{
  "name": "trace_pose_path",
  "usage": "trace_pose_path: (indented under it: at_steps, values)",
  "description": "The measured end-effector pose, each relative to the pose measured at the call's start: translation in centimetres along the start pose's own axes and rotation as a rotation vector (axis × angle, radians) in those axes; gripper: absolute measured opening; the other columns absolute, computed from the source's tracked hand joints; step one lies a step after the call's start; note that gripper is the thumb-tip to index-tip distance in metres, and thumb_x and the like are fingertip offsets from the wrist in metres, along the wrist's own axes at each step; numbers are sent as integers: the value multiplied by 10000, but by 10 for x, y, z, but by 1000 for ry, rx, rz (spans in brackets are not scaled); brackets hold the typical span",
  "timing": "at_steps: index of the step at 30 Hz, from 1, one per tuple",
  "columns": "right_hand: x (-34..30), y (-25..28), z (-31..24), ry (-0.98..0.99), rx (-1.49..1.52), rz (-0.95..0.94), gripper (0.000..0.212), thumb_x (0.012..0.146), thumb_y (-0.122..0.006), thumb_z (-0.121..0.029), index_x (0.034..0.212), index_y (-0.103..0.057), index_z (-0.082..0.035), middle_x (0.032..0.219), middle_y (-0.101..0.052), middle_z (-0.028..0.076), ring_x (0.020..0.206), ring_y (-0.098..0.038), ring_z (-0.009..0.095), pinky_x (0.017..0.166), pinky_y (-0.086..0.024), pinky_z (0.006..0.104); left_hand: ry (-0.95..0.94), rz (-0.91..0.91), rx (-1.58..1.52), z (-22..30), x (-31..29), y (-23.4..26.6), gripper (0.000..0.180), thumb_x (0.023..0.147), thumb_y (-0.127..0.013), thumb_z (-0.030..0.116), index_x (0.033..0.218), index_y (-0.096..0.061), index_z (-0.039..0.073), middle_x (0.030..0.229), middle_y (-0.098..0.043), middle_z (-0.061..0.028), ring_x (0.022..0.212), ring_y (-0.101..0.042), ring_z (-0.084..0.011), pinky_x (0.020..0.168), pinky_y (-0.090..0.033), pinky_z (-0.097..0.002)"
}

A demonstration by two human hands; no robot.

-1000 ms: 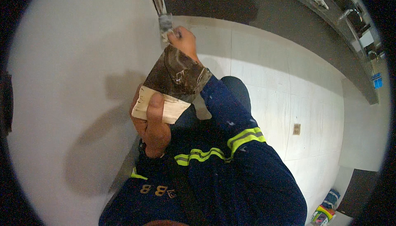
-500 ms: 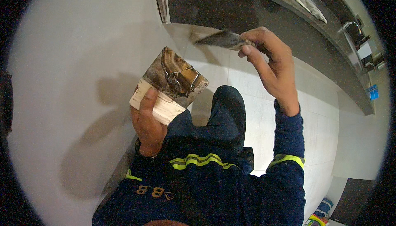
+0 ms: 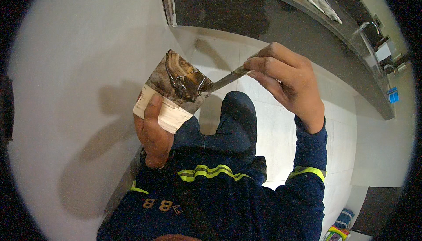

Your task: The person applies a dark adhesive along the edge where a wall meets a countertop using a small putty knife and a hawk. They repeatedly scoop adhesive from the hawk and spread it along the seam, then move to a different section of the countertop to continue the same process.

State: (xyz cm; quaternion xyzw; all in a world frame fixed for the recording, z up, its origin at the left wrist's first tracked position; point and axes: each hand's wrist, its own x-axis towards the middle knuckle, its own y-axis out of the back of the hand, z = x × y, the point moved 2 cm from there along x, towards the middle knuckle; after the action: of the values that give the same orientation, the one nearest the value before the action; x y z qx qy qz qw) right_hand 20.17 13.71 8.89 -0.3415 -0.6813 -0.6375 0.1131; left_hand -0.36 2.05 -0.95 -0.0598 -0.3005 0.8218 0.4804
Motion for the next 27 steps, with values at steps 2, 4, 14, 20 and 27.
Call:
trace_pose_path:
  at_steps: [2, 4, 14, 20, 27]
  values:
    - [2, -3, 2, 29, -38, 41, 189, 725, -721, -59, 905, -667, -37, 833, -620, 90, 730, -636, 216, 596, -494, 307, -5, -5, 55, 4, -2, -1, 202, 943, -484, 119, 1029, -584, -34, 898, -614, -49, 792, -573, -93, 698, -471, -241]
    - [3, -5, 1, 48, -69, 78, 194, 720, -725, -57, 904, -669, -37, 819, -619, 86, 720, -635, 212, 591, -493, 303, -13, -6, 95, 7, -2, -3, 199, 940, -482, 115, 1019, -586, -35, 890, -612, -48, 785, -569, -94, 690, -466, -241]
    - [6, -31, 16, -156, 70, 392, 150, 769, -700, -29, 912, -660, -10, 821, -639, 97, 711, -630, 178, 612, -483, 279, 11, -65, 187, 21, 0, -13, 175, 923, -485, 103, 964, -594, -27, 786, -611, -31, 711, -555, -76, 623, -445, -232]
    - [16, -174, 71, -684, 774, 522, 207, 900, -620, -135, 1021, -599, 31, 867, -666, 82, 760, -642, 133, 699, -505, 258, 71, -187, 138, 13, 9, -11, 198, 922, -503, 116, 1012, -588, -38, 770, -622, -31, 694, -562, -64, 618, -450, -219]
    - [72, -289, 83, -753, 1037, 529, 272, 917, -591, -161, 1060, -543, 66, 885, -641, 136, 762, -661, 179, 674, -538, 273, 50, -225, 162, 26, 8, -5, 227, 920, -509, 121, 1052, -584, -48, 797, -637, -50, 711, -574, -68, 641, -463, -231]
